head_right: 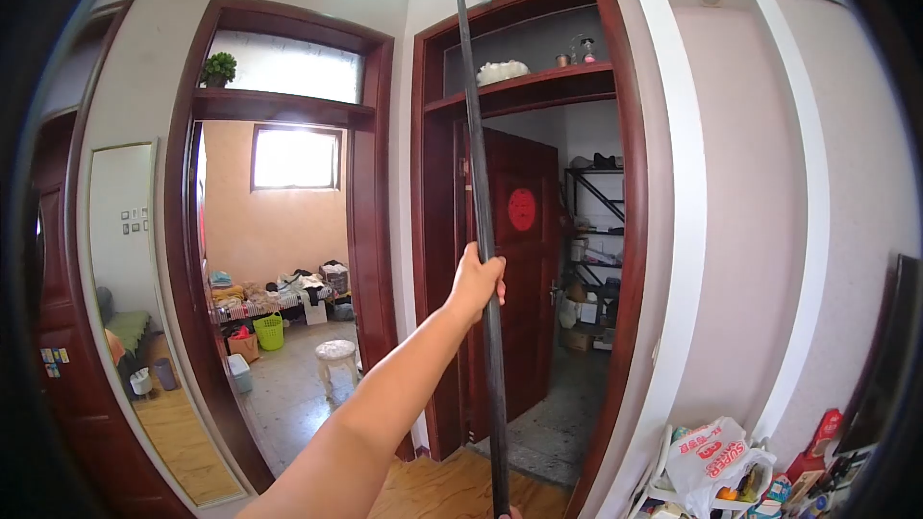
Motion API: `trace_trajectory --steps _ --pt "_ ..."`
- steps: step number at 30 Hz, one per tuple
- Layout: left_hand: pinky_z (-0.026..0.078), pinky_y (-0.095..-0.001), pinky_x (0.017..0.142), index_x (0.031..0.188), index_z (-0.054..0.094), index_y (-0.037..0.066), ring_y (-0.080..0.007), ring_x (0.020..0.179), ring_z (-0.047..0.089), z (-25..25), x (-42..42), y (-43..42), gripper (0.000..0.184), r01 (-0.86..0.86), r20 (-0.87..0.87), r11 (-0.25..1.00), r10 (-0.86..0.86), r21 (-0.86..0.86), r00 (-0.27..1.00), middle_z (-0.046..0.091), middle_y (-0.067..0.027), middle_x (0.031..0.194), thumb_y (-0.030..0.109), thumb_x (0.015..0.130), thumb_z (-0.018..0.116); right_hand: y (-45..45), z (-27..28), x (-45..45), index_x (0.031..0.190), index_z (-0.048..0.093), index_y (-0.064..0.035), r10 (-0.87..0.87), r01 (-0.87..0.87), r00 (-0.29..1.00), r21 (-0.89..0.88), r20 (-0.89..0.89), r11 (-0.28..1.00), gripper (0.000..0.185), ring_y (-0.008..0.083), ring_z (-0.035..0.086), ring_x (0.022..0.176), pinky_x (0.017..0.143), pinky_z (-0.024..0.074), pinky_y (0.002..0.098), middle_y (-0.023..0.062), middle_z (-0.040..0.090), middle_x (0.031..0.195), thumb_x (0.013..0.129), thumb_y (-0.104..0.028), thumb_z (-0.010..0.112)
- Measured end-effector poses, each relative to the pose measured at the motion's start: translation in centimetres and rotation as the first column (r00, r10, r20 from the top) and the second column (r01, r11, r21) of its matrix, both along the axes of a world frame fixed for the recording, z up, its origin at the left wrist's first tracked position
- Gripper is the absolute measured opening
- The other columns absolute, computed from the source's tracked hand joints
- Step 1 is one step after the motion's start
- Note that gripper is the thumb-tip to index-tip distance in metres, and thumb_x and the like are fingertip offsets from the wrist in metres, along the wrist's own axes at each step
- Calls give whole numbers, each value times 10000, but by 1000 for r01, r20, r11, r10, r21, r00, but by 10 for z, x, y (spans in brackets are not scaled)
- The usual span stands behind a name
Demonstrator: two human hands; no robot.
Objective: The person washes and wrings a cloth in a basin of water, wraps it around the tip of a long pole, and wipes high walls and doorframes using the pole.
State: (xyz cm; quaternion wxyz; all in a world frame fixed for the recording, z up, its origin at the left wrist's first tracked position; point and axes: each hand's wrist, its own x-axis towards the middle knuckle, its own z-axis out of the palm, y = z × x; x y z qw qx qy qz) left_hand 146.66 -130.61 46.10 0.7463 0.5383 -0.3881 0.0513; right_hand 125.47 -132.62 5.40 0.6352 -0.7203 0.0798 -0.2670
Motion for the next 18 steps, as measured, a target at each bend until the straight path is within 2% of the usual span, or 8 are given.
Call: trace_trajectory --steps 2,3,5,9,12,14,16,18 --pt "412 -287 347 945 386 39 -127 419 460 10 16 5 204 -21 14 1000 21 -15 1000 458 -52 625 78 815 537 5 18 14 978 510 -65 5 5 991 -75 132 997 302 108 469 439 408 377 248 14 510 575 983 -329 364" --pt "410 -287 346 938 386 40 -128 418 458 14 25 8 200 -24 9 1000 25 -19 1000 458 -53 625 75 810 535 11 31 17 978 510 -65 -3 13 992 -77 130 997 302 108 469 439 408 377 248 14 510 575 983 -329 364" --pt "410 -286 347 935 386 41 -129 419 456 20 43 15 197 -34 -4 999 34 -20 999 459 -54 627 65 797 525 27 64 21 984 514 -71 -10 5 992 46 123 999 269 99 465 442 403 375 242 7 496 572 980 -308 384" --pt "425 -294 366 989 387 49 -134 428 468 27 89 32 234 -22 -29 1000 21 -13 999 473 -62 658 76 795 515 38 63 59 1027 515 -78 -29 23 995 60 91 998 242 99 470 451 409 382 246 7 501 579 976 -287 404" --pt "430 -292 371 976 392 48 -137 438 476 33 118 45 222 -17 -78 999 15 -29 997 477 -61 657 110 812 530 48 67 91 1026 530 -81 -128 123 977 40 169 992 222 106 483 460 412 387 254 9 518 594 966 -273 437" --pt "447 -315 367 1069 387 30 -161 442 507 36 146 49 312 -79 -69 996 77 -38 995 511 -97 686 102 807 541 49 68 110 988 545 -77 -312 407 899 -317 308 857 216 104 500 480 414 392 255 11 525 591 950 -277 473" --pt "454 -331 367 1138 360 4 -192 445 529 38 158 52 401 -316 57 946 321 -72 946 547 -146 724 69 785 540 53 61 126 976 550 -72 -354 443 892 -397 280 804 215 105 505 478 416 397 258 14 526 581 937 -278 501" --pt "457 -339 370 1180 331 -30 -212 453 543 48 160 58 469 -368 96 929 365 25 926 566 -186 762 46 764 532 54 72 126 964 554 -68 -407 482 876 -471 259 739 216 107 511 476 418 401 261 16 526 571 924 -279 529"
